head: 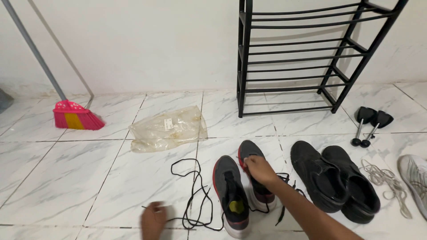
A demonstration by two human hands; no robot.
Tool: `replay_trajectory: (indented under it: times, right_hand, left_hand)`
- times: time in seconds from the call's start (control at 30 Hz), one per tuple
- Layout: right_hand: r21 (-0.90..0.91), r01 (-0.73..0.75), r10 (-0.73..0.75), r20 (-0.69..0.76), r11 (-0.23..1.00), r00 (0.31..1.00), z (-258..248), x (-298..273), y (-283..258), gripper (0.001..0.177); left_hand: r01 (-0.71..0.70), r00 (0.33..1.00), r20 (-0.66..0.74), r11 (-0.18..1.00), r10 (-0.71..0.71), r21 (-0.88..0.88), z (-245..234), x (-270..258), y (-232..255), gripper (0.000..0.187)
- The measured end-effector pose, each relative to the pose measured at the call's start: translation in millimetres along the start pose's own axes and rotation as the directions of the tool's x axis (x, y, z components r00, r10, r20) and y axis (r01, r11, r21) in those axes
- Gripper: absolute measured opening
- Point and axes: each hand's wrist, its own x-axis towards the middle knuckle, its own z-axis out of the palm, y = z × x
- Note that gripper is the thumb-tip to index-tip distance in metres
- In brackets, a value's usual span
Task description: The person removes laces from a pair of white sneakers and a pair of black sneakers, then re-laces each shoe with its original laces. The person handles the shoes and laces by hand, threading laces through eyelets and tying knots.
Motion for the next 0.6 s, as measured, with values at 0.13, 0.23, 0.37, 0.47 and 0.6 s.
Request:
replay_trajectory:
  times: [0.13, 0.23, 0.37, 0.47, 0.6]
  right_hand:
    - [0.003, 0.020, -0.019, -0.023, 1.000, 1.000, -4.2, -9.4, -12.1, 0.041]
    - [0.021, 0.112, -0.112, -0.030, 0.993, 0.993, -1.4, -6.4, -12.0, 0.032]
    - [0.372, 0.037, -0.090, 0.125, 0.928, 0.988, -1.4, -2.9, -3.9, 0.029]
    - [0.382, 0.058, -0.101, 0.093, 0.922, 0.990, -9.1, -5.1, -22.7, 0.028]
    - [0.410, 0.096, -0.110, 0.012, 0.907, 0.994, -31.0, -21.0, -72.7, 0.028]
  left_hand:
    - [0.261, 0.965, -0.030, 0.934, -0.261, 0.244, -24.9, 32.5, -38.1, 0.047]
    - [0.340, 0.939, -0.047, 0.906, -0.339, 0.252, -15.2, 43.2, -43.7, 0.050]
    - [0.267, 0.963, -0.044, 0.940, -0.264, 0.211, 9.8, 46.3, -35.1, 0.036]
    - [0.076, 0.995, -0.058, 0.997, -0.075, 0.016, 16.5, 46.3, 17.6, 0.030]
    - [-0.141, 0.986, 0.042, 0.936, 0.163, -0.324, -2.2, 38.7, 166.9, 0.033]
